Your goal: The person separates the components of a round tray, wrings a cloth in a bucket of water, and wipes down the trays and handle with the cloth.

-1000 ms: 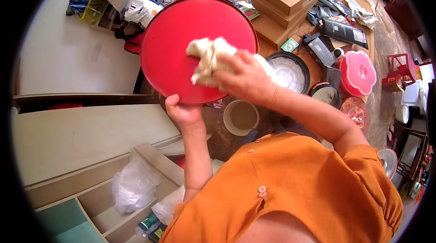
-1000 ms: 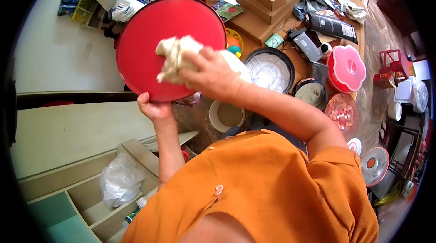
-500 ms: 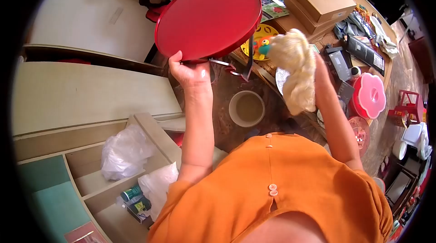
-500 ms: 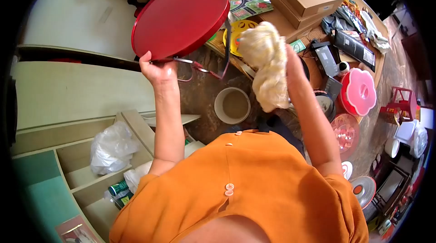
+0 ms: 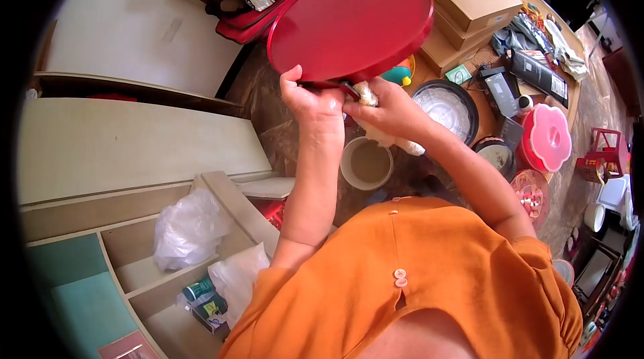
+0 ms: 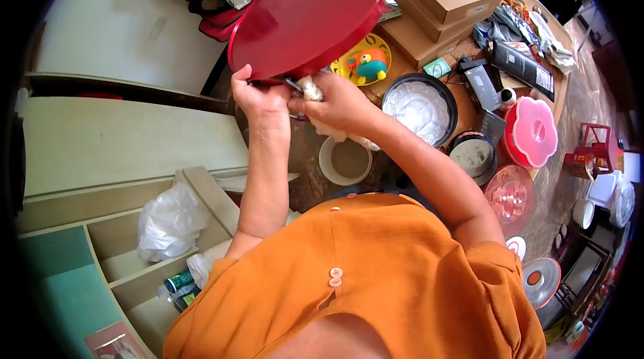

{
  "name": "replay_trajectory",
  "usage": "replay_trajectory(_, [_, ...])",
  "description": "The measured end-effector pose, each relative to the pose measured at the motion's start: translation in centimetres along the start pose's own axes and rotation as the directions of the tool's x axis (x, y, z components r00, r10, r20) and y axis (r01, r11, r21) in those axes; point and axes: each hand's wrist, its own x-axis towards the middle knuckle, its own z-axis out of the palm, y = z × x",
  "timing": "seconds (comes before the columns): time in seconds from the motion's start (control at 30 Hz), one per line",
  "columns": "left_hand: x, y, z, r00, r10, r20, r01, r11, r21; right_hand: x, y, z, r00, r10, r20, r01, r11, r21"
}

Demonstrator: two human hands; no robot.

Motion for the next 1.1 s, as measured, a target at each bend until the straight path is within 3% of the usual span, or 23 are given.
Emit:
replay_trajectory(0.1, [0.0, 0.0, 0.3, 1.0, 0.024, 0.005, -0.023, 0.998, -0.064, 0.1, -0.9, -0.5, 0.998, 0.042, -0.043, -0.046, 0.993, -0.104])
replay_trajectory(0.2, [0.1, 0.3, 0.3, 0.999, 0.017, -0.028, -0.02, 0.992, -0.128, 0.7, -1.5, -1.5, 0.997, 0.081, -0.005, -0.081, 0.995, -0.054])
replay_trajectory(0.27, [1.3, 0.4, -1.0, 0.999, -0.009, -0.051, -0.001, 0.982, -0.186, 1.8, -0.7, -1.9, 1.0, 0.018, -0.024, -0.019, 1.0, -0.023])
replay_trajectory(0.3, [0.7, -0.1, -0.7, 0.993, 0.078, -0.094, -0.093, 0.983, -0.16, 2.2, -0.8, -2.1, 1.0, 0.007, -0.01, -0.007, 0.997, -0.071])
replay_trajectory(0.4, [0.6, -0.4, -1.2, 0.979, 0.124, -0.16, -0.136, 0.989, -0.065, 2.6, -2.1, -2.4, 0.997, 0.058, 0.057, -0.043, 0.972, -0.23])
replay_trajectory(0.43, [-0.7, -0.3, -0.6, 0.994, 0.008, -0.113, -0.013, 0.999, -0.037, 2.7, -2.5, -2.4, 0.993, 0.09, 0.079, -0.064, 0.956, -0.286])
replay_trajectory(0.53, [-1.5, 0.3, -1.7, 0.99, -0.139, 0.008, 0.139, 0.99, 0.034, 3.2, -2.4, -2.9, 0.991, 0.111, 0.069, -0.091, 0.964, -0.251])
replay_trajectory(0.57, [-1.8, 0.5, -2.3, 0.973, -0.195, 0.127, 0.189, 0.98, 0.061, 3.3, -2.7, -3.1, 0.99, 0.126, 0.056, -0.11, 0.968, -0.226])
replay_trajectory(0.63, [-4.1, 1.0, -1.9, 0.959, -0.196, 0.205, 0.125, 0.942, 0.313, 3.4, -3.3, -3.6, 0.988, 0.136, 0.069, -0.124, 0.981, -0.149])
replay_trajectory(0.67, [-5.5, 1.1, -1.4, 0.946, -0.207, 0.249, 0.084, 0.899, 0.429, 3.5, -3.7, -4.1, 0.988, 0.14, 0.068, -0.131, 0.985, -0.113])
replay_trajectory(0.7, [-7.1, 2.0, -1.3, 0.966, -0.187, 0.178, 0.067, 0.847, 0.527, 3.7, -4.0, -4.8, 0.975, 0.172, 0.141, -0.15, 0.977, -0.149])
replay_trajectory(0.8, [-7.8, 4.7, -1.3, 0.881, -0.127, 0.456, -0.34, 0.499, 0.797, 3.1, -6.3, -5.2, 0.966, 0.221, 0.131, -0.175, 0.939, -0.296])
replay_trajectory(0.83, [-7.4, 4.8, -1.2, 0.873, 0.002, 0.488, -0.449, 0.395, 0.802, 3.7, -5.8, -5.3, 0.925, 0.315, 0.212, -0.229, 0.909, -0.348])
replay_trajectory(0.87, [-6.8, 5.6, -0.3, 0.647, 0.048, 0.761, -0.739, -0.207, 0.641, 3.8, -5.7, -5.0, 0.925, 0.306, 0.225, -0.215, 0.91, -0.356])
replay_trajectory(0.93, [-5.2, 5.5, 0.3, 0.538, -0.135, 0.832, -0.674, -0.662, 0.329, 3.9, -5.7, -4.2, 0.921, 0.287, 0.264, -0.178, 0.912, -0.371])
replay_trajectory(0.97, [-4.0, 5.2, -0.8, 0.601, -0.214, 0.77, -0.695, -0.615, 0.372, 4.0, -5.6, -3.8, 0.907, 0.285, 0.31, -0.167, 0.919, -0.356])
replay_trajectory(1.0, [-3.3, 4.9, -1.2, 0.666, -0.238, 0.707, -0.72, -0.453, 0.526, 4.2, -5.5, -3.6, 0.892, 0.284, 0.353, -0.16, 0.926, -0.341])
replay_trajectory(1.1, [-2.0, 4.8, -1.9, 0.775, -0.218, 0.593, -0.629, -0.361, 0.688, 4.2, -5.4, -3.7, 0.892, 0.27, 0.363, -0.124, 0.917, -0.378])
